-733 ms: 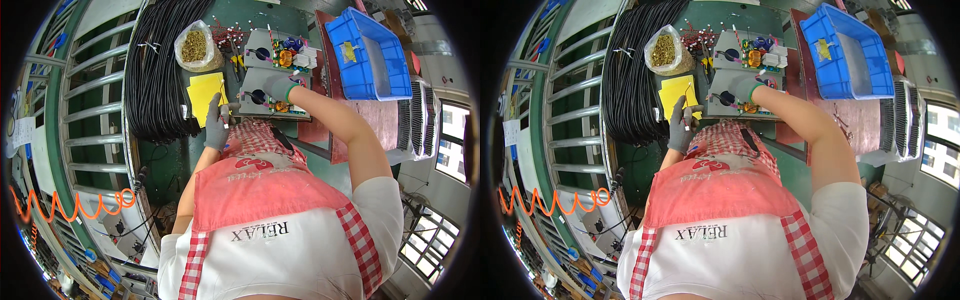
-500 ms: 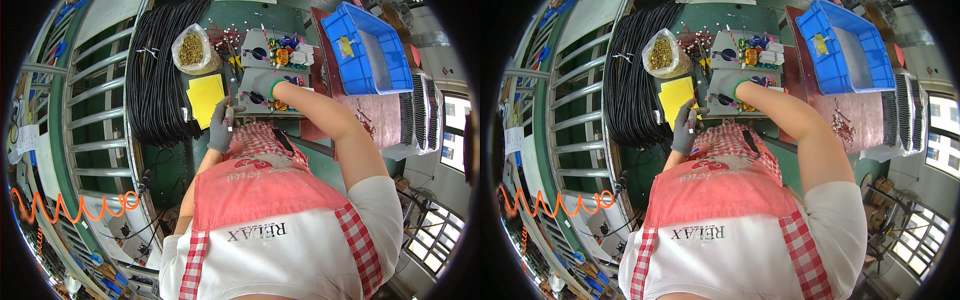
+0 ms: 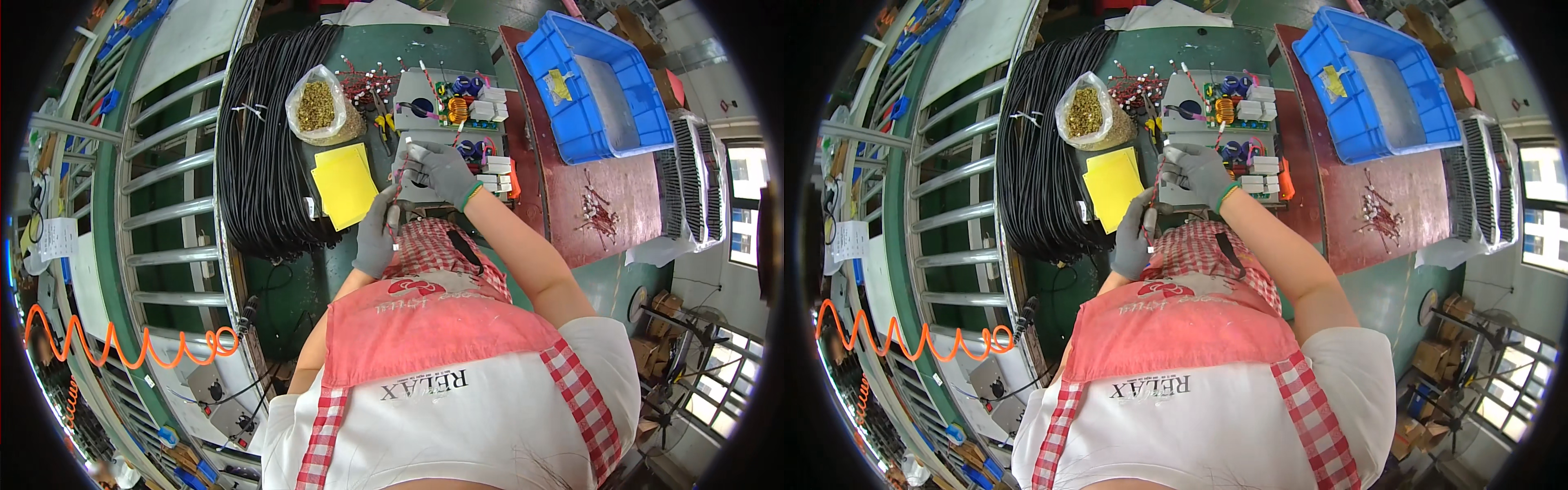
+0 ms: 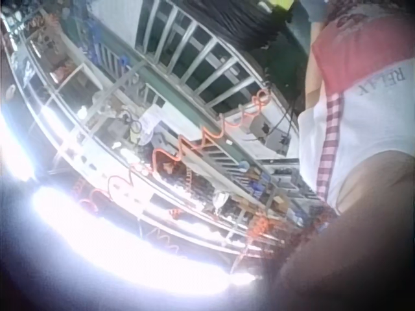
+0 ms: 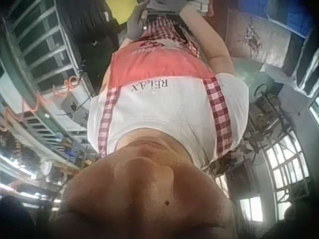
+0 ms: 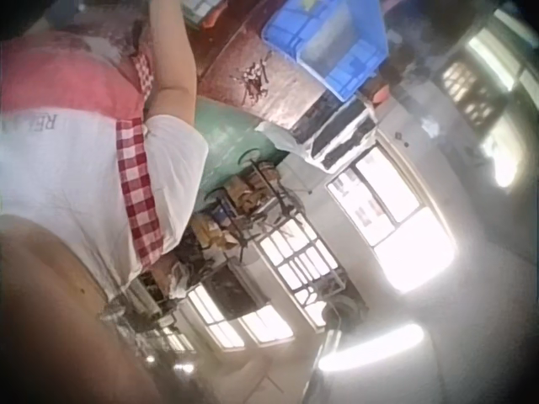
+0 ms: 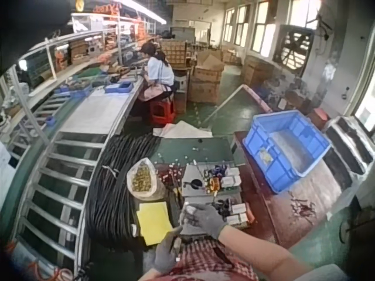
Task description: The person assembles an electronic device by placing a yellow insulating sheet and a circuit board onto a metal chassis. They use a power drill to secure components and connect wires to the board. The person then moves the assembled unit to a testing station and uses a pneumatic tool to tighten screws on the device.
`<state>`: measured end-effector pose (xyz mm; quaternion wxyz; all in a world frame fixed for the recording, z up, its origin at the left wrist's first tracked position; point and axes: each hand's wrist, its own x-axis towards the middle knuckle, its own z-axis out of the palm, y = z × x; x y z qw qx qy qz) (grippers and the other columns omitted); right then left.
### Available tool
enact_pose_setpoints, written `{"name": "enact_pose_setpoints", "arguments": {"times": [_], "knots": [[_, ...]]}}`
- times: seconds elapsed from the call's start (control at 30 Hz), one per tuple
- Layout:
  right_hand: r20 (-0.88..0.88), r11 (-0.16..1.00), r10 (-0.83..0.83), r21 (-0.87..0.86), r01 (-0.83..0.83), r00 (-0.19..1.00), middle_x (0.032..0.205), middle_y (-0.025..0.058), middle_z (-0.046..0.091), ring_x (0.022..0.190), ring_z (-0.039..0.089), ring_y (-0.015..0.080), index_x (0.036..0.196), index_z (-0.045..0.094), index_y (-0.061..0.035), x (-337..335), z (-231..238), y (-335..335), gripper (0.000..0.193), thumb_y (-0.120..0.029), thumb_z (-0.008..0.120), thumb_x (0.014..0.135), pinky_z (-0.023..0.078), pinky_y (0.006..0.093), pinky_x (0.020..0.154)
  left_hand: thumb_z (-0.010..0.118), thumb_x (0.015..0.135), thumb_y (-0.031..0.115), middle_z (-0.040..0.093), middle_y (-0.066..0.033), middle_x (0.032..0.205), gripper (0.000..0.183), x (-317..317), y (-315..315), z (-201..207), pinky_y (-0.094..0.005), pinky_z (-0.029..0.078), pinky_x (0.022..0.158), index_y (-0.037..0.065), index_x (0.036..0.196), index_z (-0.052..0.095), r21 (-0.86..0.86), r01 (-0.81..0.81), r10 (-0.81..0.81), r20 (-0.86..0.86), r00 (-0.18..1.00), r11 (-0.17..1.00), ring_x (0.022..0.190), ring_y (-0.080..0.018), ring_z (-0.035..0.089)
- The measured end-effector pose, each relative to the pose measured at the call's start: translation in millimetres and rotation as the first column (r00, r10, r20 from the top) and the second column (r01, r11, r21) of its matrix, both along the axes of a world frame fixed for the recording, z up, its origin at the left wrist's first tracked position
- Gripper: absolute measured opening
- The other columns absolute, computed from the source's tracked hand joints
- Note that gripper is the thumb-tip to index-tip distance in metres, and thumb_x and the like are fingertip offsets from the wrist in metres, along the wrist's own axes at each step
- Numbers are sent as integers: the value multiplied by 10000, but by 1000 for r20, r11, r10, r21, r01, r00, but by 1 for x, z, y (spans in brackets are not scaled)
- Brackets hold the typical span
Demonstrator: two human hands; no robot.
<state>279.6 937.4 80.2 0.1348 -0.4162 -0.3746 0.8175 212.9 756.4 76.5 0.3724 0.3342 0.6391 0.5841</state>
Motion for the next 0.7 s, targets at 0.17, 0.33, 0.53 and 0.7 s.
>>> {"name": "enact_pose_setpoints", "arguments": {"times": [0.17, 0.33, 0.53, 0.7], "knots": [[36, 969, -105, 227, 94, 994, 891, 66, 654, 754, 632, 129, 1101, 587, 2, 0, -10, -2, 264, -92, 628, 858, 528, 234, 618, 453, 942, 114, 646, -150, 923, 334, 11, 1, -22, -375, 477, 673, 115, 1276, 459, -42, 42, -53, -317, 947, 998, 740, -314, 615], [195, 879, 48, 458, -134, 980, 834, 77, 669, 737, 640, 136, 1043, 645, -51, 2, -9, 5, 231, -107, 636, 819, 499, 263, 604, 449, 946, 128, 635, -172, 929, 337, 15, 6, -15, -406, 476, 693, 147, 1282, 442, -210, 150, -205, -273, 940, 966, 785, -355, 618], [423, 188, 2, 890, -415, 906, 830, 149, 656, 702, 643, 206, 1056, 608, 22, -12, 7, 45, 264, -96, 602, 820, 506, 314, 653, 421, 960, 143, 627, -166, 965, 326, 18, 9, -18, -402, 470, 671, 120, 1285, 432, -171, 122, -154, -193, 969, 978, 763, -340, 619], [889, -404, -100, 374, -835, 447, 946, 182, 663, 865, 652, 318, 898, 665, -13, -26, 19, 130, 146, -100, 583, 813, 515, 382, 770, 416, 967, 182, 636, -172, 999, 294, 16, 2, -20, -393, 476, 771, 95, 1242, 475, -271, 105, -143, -124, 982, 957, 891, -343, 623]]}}
